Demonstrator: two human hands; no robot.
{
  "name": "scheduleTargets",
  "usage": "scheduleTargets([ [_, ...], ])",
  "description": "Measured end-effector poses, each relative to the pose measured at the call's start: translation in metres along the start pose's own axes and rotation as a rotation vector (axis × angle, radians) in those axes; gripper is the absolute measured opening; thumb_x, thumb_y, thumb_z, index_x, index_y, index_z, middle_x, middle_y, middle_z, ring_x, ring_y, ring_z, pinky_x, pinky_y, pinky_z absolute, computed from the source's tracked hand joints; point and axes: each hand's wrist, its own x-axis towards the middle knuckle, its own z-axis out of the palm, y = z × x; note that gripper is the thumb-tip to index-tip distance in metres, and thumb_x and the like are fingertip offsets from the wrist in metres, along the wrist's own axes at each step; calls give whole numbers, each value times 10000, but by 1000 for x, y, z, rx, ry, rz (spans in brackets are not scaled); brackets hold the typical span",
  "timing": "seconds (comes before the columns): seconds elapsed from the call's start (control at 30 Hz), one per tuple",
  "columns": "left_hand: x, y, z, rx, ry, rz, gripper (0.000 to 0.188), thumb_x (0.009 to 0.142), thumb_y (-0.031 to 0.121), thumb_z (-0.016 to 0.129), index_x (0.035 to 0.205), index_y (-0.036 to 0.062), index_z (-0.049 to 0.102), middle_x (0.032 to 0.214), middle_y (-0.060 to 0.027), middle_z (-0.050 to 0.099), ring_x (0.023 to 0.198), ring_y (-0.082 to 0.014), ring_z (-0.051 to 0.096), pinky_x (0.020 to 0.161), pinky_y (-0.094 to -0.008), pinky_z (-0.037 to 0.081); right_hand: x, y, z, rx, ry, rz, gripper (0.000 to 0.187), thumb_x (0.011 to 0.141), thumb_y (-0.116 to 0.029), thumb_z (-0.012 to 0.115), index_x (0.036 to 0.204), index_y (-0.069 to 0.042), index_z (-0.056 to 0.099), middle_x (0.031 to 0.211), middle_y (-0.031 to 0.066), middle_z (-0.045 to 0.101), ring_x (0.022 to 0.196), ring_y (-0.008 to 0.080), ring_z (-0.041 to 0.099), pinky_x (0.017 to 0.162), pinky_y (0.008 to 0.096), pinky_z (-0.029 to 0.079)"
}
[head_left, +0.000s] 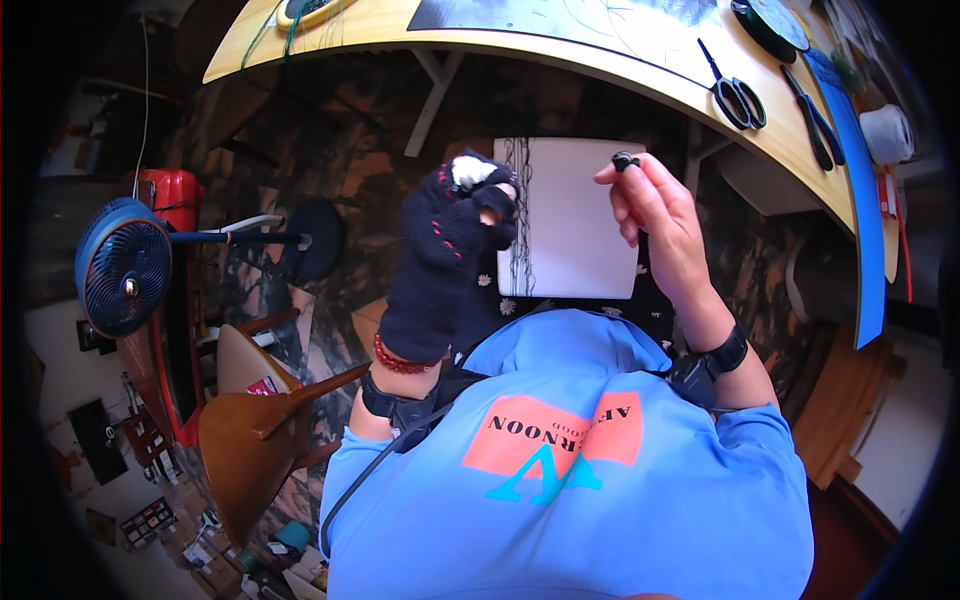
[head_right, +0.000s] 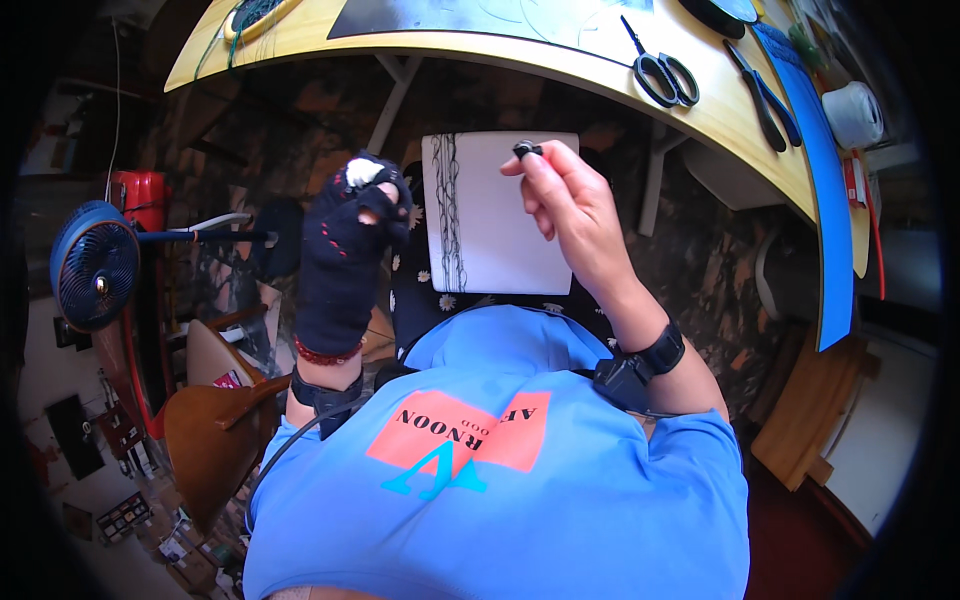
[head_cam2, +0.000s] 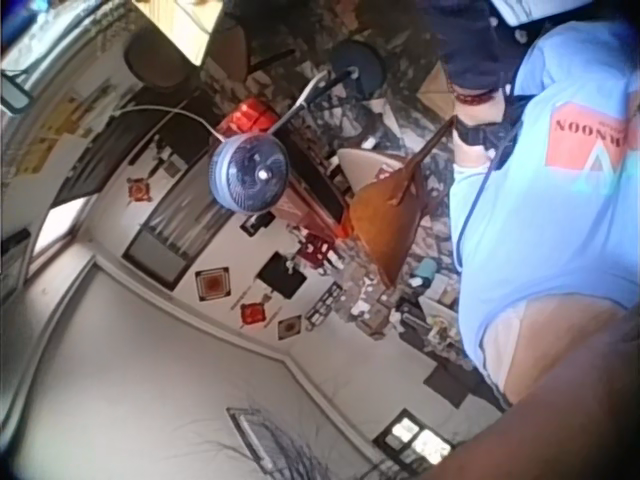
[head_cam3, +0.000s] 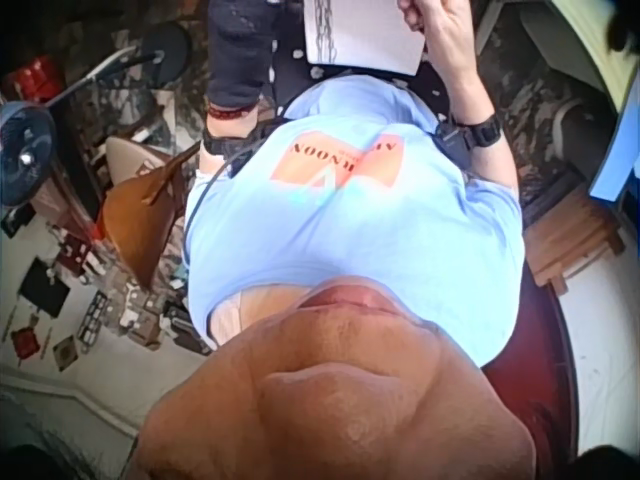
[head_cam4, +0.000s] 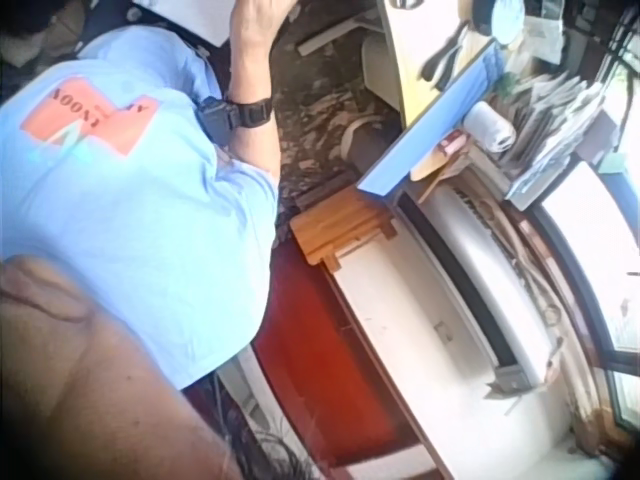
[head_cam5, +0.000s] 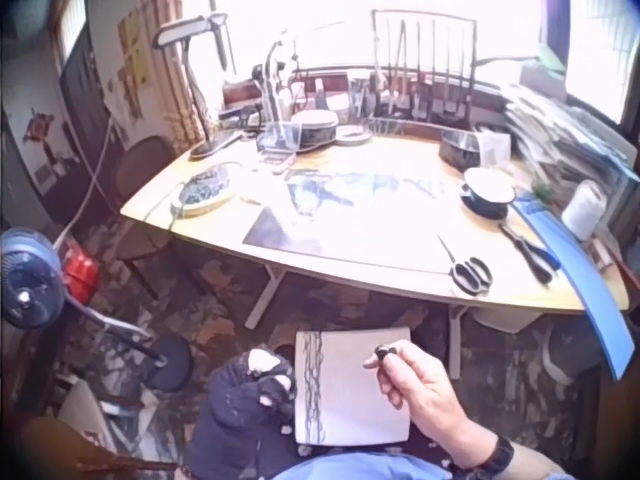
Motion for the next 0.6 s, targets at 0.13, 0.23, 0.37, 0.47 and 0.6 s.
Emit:
scheduleTargets([
  [0.13, 5, 20, -3, 22, 39, 121, 98, 901, 92, 647, 978, 31, 645, 818, 13, 615, 713, -65, 573, 656, -209, 477, -6, -8, -21, -86, 158, -130, 275, 1054, -262, 477, 1067, -41, 640, 704, -59, 474, 563, 2, 383, 505, 157, 302],
  [0.23, 19, 26, 2, 95, 59, 170, 107, 912, 112, 647, 985, 33, 648, 822, 13, 620, 714, -63, 573, 653, -208, 477, -8, -13, -42, -143, 230, -176, 295, 1060, -280, 472, 1085, -42, 644, 720, -57, 487, 578, -5, 385, 511, 153, 299],
  [0.37, 27, 36, 14, 58, 13, 186, 99, 909, 98, 644, 980, 30, 648, 820, 7, 615, 707, -66, 571, 649, -211, 474, -9, -23, -58, -149, 338, -243, 314, 1058, -290, 475, 1120, -36, 651, 760, -59, 511, 612, -2, 400, 531, 154, 302],
  [0.47, 23, 38, 12, 113, -48, 166, 86, 894, 78, 647, 962, 25, 655, 820, 0, 620, 706, -70, 572, 647, -216, 468, -9, -38, -73, -316, 495, -354, 306, 1045, -282, 511, 1159, -37, 655, 793, -55, 542, 626, -7, 373, 543, 155, 285],
  [0.6, 8, 20, 6, 147, -189, -8, 74, 850, 29, 662, 922, 10, 661, 792, -16, 637, 697, -72, 570, 644, -228, 462, 14, -60, -111, -971, 717, -629, 220, 973, -183, 623, 1129, -34, 668, 883, 23, 624, 741, 90, 566, 642, 224, 455],
])
